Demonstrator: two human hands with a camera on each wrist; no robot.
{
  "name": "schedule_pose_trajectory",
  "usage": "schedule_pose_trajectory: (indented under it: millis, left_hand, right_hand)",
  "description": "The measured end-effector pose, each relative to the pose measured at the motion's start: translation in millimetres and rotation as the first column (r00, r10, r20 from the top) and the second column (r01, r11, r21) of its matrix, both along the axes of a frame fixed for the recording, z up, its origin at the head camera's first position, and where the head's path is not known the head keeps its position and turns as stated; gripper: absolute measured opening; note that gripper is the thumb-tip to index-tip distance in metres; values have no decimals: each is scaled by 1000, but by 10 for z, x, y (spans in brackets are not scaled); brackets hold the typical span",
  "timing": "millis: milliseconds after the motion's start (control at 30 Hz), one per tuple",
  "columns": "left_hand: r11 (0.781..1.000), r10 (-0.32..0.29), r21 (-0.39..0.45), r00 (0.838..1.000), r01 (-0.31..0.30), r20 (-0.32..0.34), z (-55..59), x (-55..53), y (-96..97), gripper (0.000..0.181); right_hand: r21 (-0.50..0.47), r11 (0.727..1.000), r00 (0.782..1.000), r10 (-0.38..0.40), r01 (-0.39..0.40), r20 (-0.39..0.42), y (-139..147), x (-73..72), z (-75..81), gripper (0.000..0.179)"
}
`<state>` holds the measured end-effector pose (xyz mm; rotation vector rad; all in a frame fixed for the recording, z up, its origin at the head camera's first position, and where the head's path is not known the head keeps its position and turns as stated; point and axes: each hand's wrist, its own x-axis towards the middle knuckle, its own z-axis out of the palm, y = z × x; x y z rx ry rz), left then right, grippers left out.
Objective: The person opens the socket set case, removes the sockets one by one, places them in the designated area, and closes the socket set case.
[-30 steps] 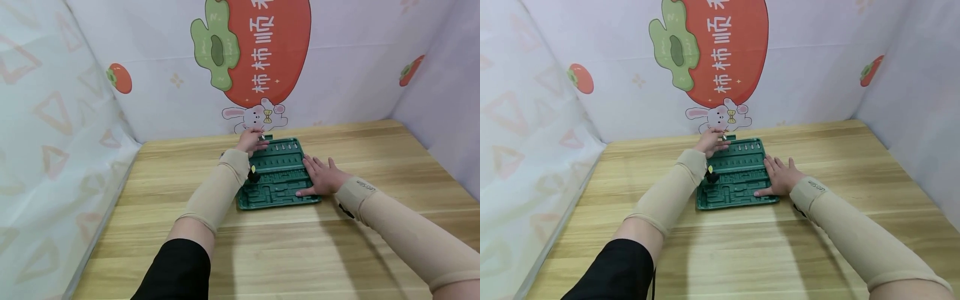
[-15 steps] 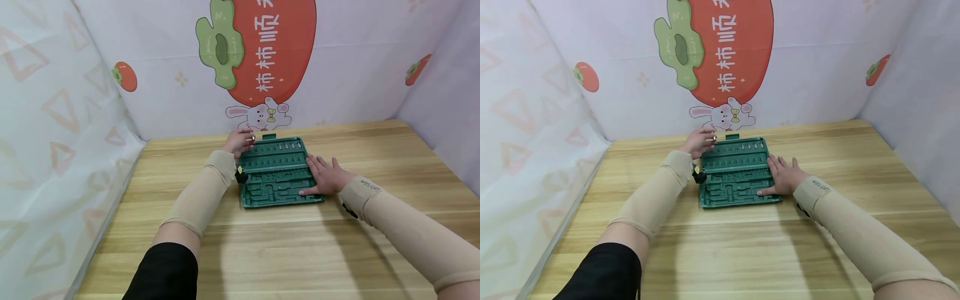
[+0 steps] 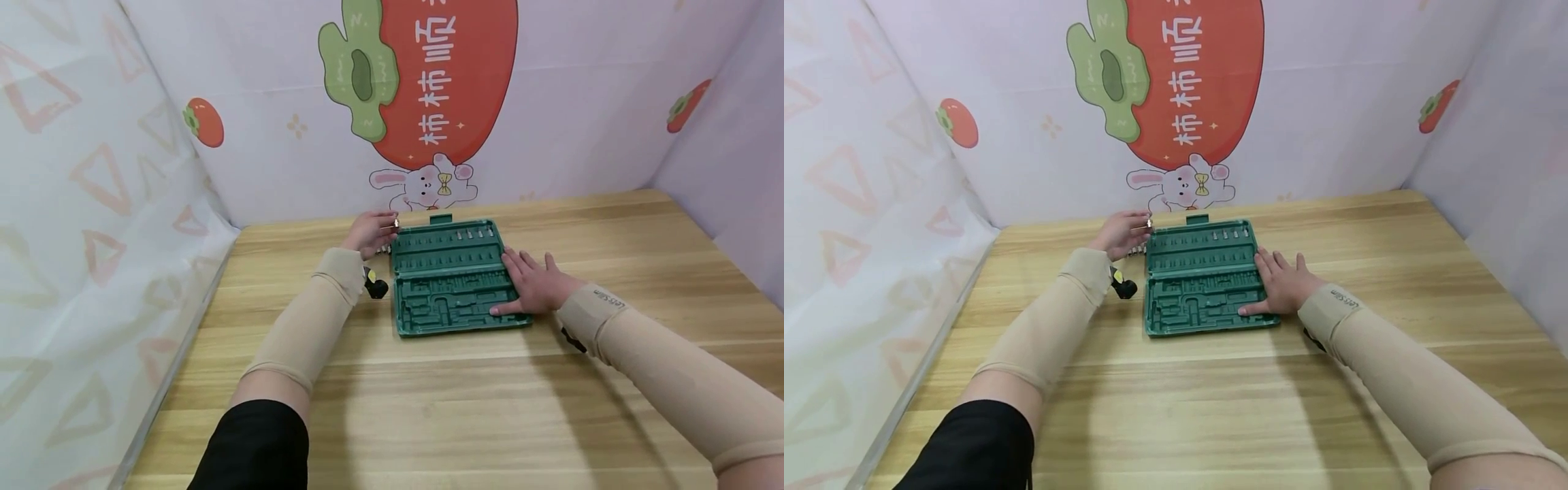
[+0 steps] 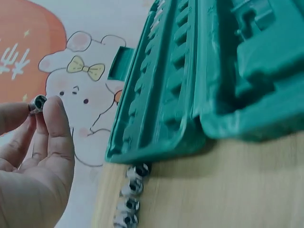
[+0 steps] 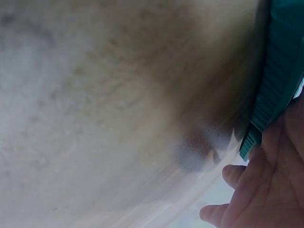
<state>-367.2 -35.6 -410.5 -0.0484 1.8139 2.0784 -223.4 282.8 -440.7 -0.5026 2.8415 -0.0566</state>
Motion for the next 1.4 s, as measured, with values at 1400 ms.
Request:
schedule_pose_trajectory:
  millis: [1400]
  left_hand:
    - [831, -44, -556, 996, -5, -74, -286, -106, -834, 33]
  right_hand:
    - [-21, 1000, 1000, -1, 1, 5, -2, -5, 2, 120]
